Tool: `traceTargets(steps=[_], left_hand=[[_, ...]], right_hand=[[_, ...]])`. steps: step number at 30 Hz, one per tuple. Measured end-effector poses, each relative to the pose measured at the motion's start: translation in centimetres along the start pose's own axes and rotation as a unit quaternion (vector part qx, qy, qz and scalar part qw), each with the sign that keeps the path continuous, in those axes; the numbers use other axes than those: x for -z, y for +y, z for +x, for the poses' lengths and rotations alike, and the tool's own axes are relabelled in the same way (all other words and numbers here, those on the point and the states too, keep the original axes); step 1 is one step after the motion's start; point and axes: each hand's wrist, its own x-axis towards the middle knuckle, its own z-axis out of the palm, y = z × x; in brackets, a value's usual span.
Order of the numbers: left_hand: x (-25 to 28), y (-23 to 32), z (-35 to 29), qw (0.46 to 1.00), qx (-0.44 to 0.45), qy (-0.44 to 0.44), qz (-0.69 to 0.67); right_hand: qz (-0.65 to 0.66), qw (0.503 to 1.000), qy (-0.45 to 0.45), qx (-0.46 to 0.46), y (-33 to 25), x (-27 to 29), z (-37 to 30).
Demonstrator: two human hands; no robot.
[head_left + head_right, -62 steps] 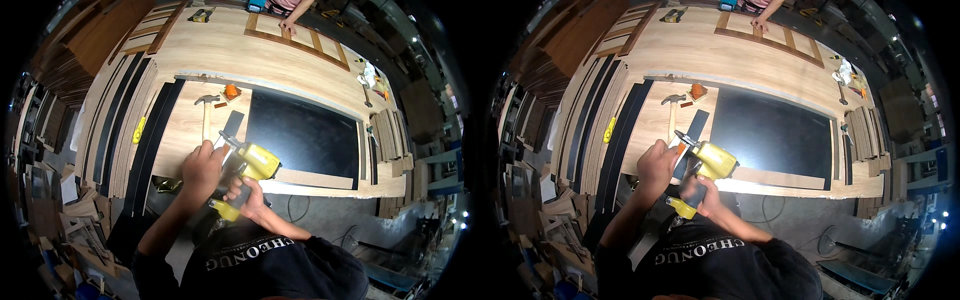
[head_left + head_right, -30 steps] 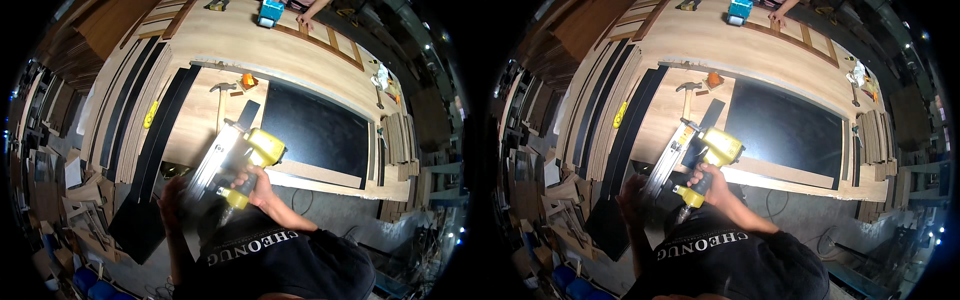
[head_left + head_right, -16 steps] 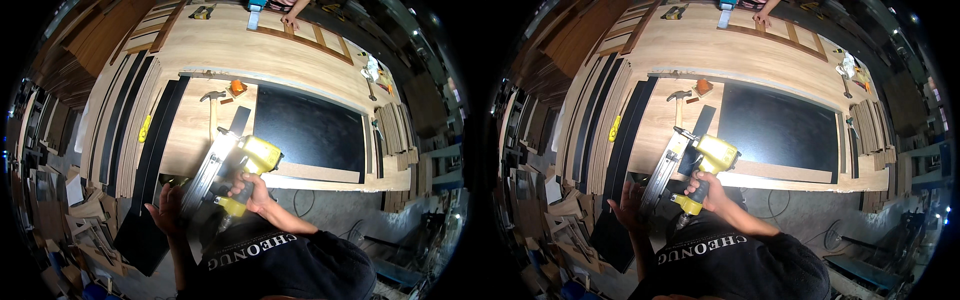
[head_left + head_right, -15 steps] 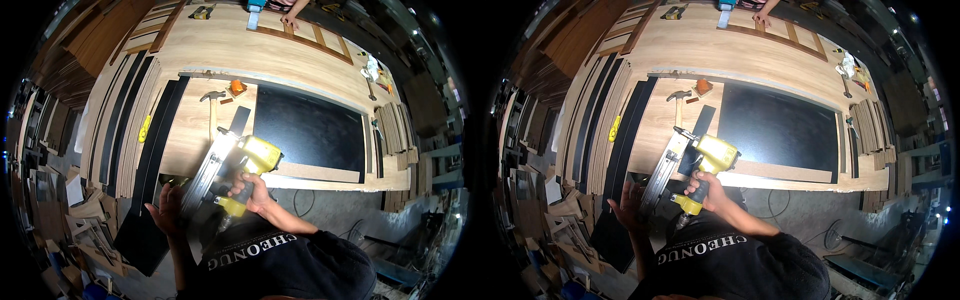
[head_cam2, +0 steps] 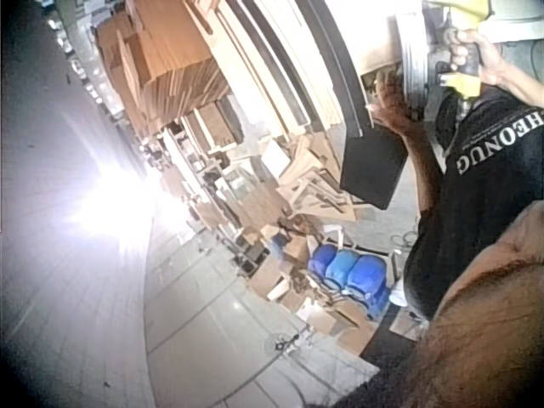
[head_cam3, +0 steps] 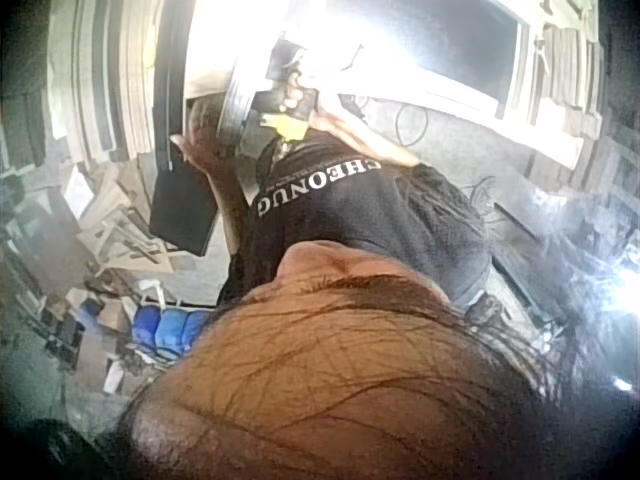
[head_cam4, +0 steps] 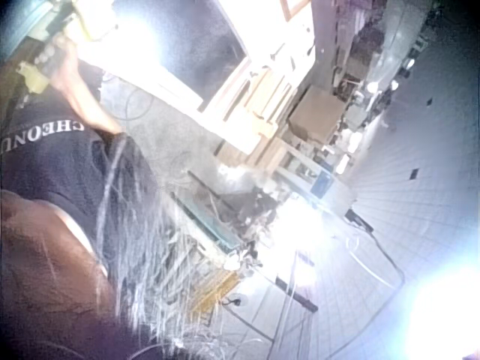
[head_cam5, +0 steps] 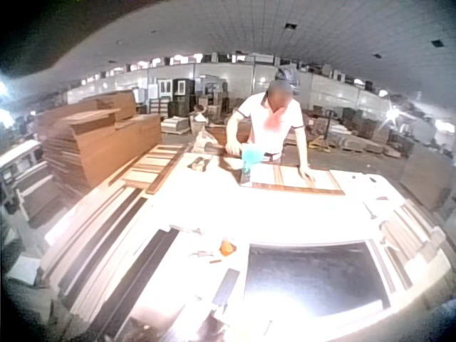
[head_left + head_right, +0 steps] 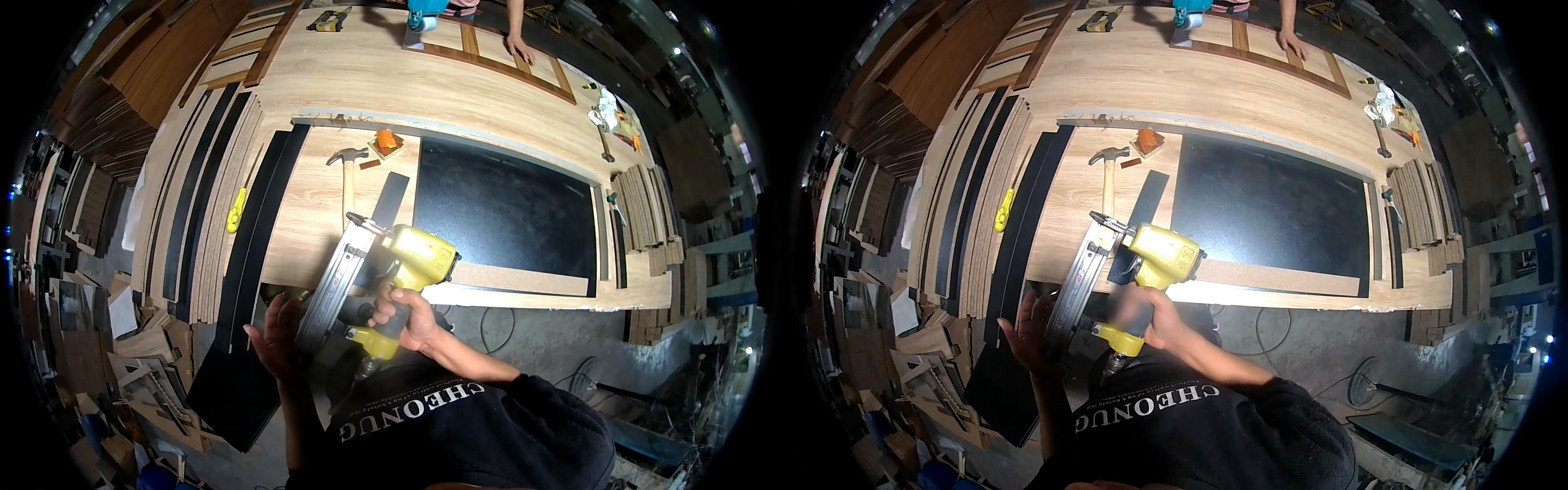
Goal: The person attaches long wood strips to a dark rectangular board using a pneumatic nail gun and then aligns additional wood trim pieces along the edges.
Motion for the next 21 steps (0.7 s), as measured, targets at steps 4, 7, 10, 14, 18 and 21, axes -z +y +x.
traceTargets(steps=[4, 7, 10, 14, 18, 21], left_hand=[[-0.7, 0.2, -0.3, 1.000, -0.004, 0.004, 0.017], [-1.5, 0.5, -0.6, 0.998, -0.005, 0.020, 0.064], [-2.3, 0.8, -1.2, 0.991, 0.002, 0.072, 0.116], [-2.3, 1.2, -2.1, 0.986, 0.011, 0.072, 0.151], [-0.6, 1.4, -2.5, 0.975, 0.004, 0.030, 0.219], [-0.8, 1.5, -2.6, 0.987, 0.024, 0.024, 0.158]], right_hand=[[-0.007, 1.000, 0.018, -0.002, 0.0, -0.4, 0.0], [0.001, 1.000, 0.020, -0.001, 0.3, 0.0, 0.0], [0.013, 1.000, 0.014, 0.005, 0.3, 0.4, 0.0], [0.027, 0.999, 0.031, 0.007, 0.4, 1.0, 0.0], [0.032, 0.999, 0.024, 0.009, 0.4, 1.1, -0.1], [0.031, 0.999, 0.016, 0.010, 0.6, 1.3, 0.0]])
